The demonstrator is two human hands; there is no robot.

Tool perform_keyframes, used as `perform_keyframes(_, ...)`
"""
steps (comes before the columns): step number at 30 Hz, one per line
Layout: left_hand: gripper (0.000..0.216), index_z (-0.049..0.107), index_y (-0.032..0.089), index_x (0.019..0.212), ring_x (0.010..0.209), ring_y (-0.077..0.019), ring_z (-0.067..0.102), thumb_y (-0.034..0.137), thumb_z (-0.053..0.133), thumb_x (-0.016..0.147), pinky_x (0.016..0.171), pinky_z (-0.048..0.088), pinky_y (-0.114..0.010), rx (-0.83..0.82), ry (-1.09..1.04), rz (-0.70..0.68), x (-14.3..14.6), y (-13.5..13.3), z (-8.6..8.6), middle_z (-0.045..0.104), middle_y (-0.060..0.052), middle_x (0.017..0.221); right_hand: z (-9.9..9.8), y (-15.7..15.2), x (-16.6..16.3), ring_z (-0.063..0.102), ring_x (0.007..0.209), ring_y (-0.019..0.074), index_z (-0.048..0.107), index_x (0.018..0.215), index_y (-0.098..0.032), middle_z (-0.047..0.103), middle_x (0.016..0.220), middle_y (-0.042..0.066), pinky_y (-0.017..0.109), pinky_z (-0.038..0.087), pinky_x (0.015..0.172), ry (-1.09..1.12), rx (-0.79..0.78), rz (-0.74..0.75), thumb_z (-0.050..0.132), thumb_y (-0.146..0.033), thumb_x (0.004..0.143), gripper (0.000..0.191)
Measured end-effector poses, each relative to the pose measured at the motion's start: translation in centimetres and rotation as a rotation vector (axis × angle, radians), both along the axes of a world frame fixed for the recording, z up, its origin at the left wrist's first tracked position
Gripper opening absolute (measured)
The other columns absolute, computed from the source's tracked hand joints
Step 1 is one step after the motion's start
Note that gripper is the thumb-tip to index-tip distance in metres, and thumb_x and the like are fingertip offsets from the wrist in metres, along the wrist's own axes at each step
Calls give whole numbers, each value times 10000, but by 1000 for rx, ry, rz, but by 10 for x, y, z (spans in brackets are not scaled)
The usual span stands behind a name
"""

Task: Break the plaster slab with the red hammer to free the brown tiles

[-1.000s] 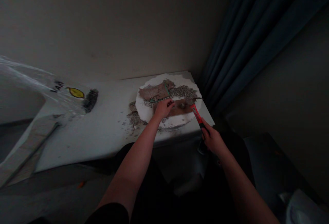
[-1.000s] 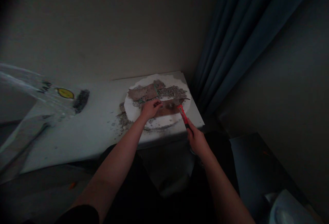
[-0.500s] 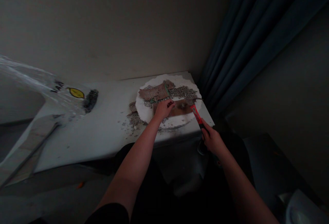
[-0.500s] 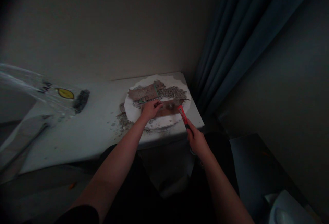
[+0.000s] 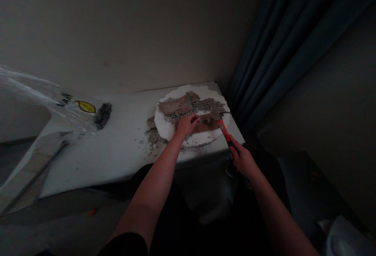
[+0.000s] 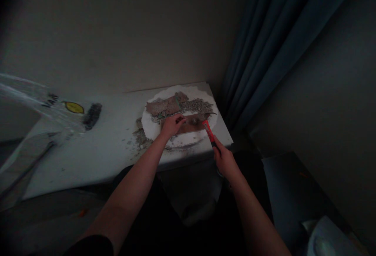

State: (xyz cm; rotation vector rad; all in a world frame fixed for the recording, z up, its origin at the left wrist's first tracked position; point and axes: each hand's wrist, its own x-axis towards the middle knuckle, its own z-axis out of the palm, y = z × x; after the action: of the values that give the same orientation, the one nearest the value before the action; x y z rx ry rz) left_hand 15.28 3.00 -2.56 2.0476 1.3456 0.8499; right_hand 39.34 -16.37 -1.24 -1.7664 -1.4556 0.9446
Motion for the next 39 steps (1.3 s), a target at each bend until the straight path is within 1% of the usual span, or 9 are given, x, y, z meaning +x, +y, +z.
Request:
perform_keyframes(7,111,727,191,932,799,-193,687,246,634,909,781,495,-290,17,7,11,-1,1,-1,769,-35,885,1,-1,0,519,518,122,413,1576,-137,612,700,2,238,462,516,-7,28,12,440,-413,994,645)
perform_keyframes(12,98,718,184,927,824,-188,675,228,630,917,790,497,-287,52,17,0,0,0,-5,743,-39,893,5,0,-2,632,614,167,426,1571,-153,672,724,28,274,517,604,-102,28,13,421,-372,1009,603)
perform_keyframes(17,120,706,162,916,924,-205,647,227,607,935,867,500,-315,166,59,7,3,-2,-10,692,-80,989,44,1,-11,734,858,247,418,1584,-249,778,978,96,319,529,760,-406,26,72,406,-287,1031,554)
perform_keyframes(20,144,708,154,935,939,-222,645,248,599,943,882,503,-336,169,79,1,3,-3,-11,682,-97,1014,68,4,-22,743,848,265,305,1629,-286,786,997,90,319,516,728,-568,46,102,366,-300,1061,571)
perform_keyframes(24,171,716,148,931,910,-226,655,268,595,945,860,507,-338,143,91,-14,1,-2,-10,689,-105,1009,82,12,-35,729,780,241,203,1652,-302,780,1003,81,311,509,694,-755,44,149,353,-307,1076,595)
perform_keyframes(27,170,724,143,936,899,-228,658,262,603,935,856,507,-338,136,102,-17,0,-1,-10,699,-109,999,88,16,-38,715,757,216,145,1657,-325,769,1019,72,303,513,693,-854,24,198,367,-311,1076,623)
perform_keyframes(31,161,728,148,931,868,-213,652,249,603,931,855,504,-327,135,96,-19,0,1,-12,704,-100,967,94,16,-41,713,760,209,37,1659,-338,752,1068,74,313,528,706,-911,38,183,333,-325,1084,646)
perform_keyframes(35,162,727,147,920,863,-216,655,259,610,926,843,506,-328,117,99,-13,0,0,-12,707,-108,976,92,16,-45,707,724,209,-32,1652,-334,747,1026,76,326,537,700,-968,-13,221,338,-316,1082,680)
perform_keyframes(39,171,727,146,902,848,-209,655,264,605,926,838,507,-324,118,95,-11,0,1,-12,708,-104,978,89,16,-48,710,731,214,-52,1649,-344,736,1059,84,337,540,704,-979,-19,199,304,-333,1087,665)
